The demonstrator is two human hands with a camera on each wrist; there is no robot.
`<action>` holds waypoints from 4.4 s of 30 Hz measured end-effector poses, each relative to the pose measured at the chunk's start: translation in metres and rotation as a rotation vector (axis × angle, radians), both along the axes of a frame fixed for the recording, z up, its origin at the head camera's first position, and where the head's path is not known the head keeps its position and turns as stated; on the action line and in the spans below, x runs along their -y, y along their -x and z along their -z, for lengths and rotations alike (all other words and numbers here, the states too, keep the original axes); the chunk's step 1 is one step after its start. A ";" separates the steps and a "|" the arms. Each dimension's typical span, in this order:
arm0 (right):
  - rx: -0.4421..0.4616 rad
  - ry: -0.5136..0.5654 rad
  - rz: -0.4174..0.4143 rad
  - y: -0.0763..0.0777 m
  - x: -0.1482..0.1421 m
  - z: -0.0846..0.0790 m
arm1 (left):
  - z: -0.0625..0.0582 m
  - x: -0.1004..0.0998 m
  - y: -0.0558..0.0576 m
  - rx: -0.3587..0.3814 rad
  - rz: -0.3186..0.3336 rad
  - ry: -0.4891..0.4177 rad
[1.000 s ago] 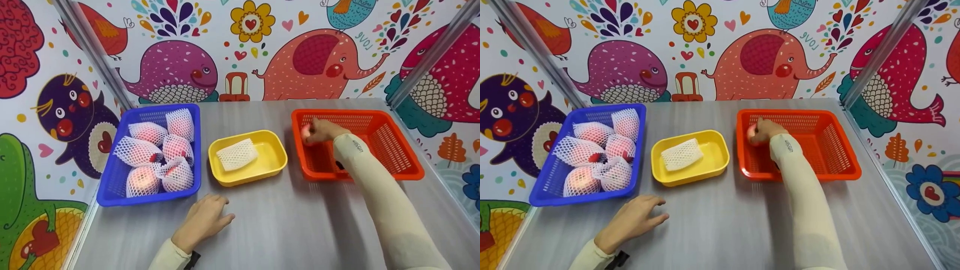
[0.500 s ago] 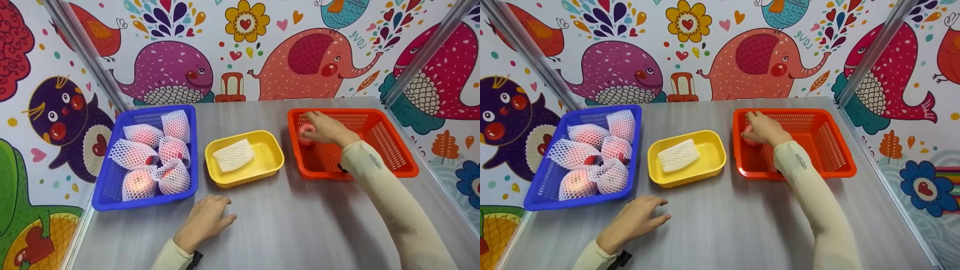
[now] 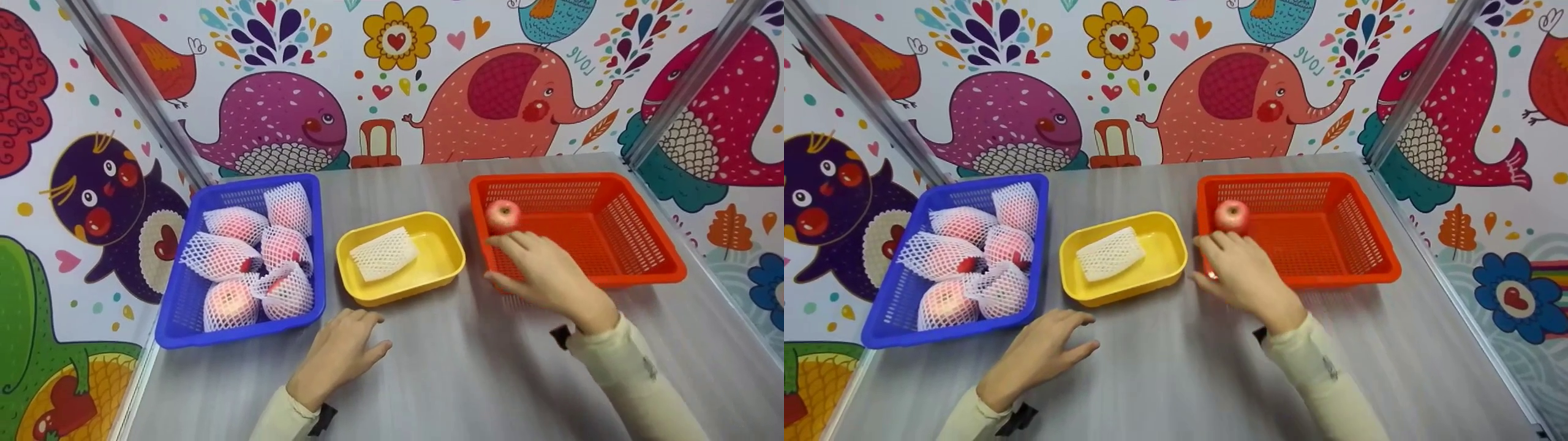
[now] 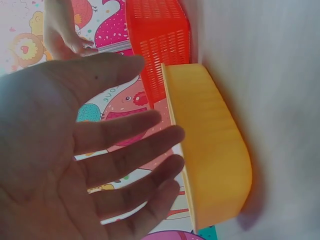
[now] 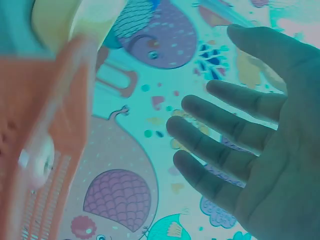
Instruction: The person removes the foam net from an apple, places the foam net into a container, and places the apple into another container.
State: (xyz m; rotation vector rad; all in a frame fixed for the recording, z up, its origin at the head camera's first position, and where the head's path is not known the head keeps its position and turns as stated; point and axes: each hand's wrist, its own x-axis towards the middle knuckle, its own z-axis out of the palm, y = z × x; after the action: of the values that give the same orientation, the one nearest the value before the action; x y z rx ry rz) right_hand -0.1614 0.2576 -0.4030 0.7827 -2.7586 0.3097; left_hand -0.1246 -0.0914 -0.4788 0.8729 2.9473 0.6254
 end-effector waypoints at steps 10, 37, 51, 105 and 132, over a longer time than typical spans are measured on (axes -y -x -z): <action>-0.022 0.057 -0.017 -0.046 0.004 0.019 | -0.005 0.002 0.003 -0.077 -0.002 -0.026; 0.028 0.151 -0.056 -0.063 0.003 0.055 | -0.063 0.085 0.090 0.219 -0.186 0.266; 0.042 0.166 -0.103 -0.065 0.003 0.063 | -0.042 0.093 0.099 0.352 -0.119 0.390; 0.057 0.279 -0.149 -0.070 0.001 0.066 | -0.045 0.004 0.012 -0.271 0.084 0.001; 0.177 0.240 -0.129 -0.072 0.011 0.085 | 0.028 -0.020 -0.001 -0.100 0.085 0.028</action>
State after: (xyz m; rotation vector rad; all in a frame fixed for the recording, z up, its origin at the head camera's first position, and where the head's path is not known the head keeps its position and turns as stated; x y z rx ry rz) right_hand -0.0890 0.2466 -0.4879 0.9095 -2.7625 0.7533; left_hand -0.1233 -0.0712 -0.5068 1.0508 2.9781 0.5505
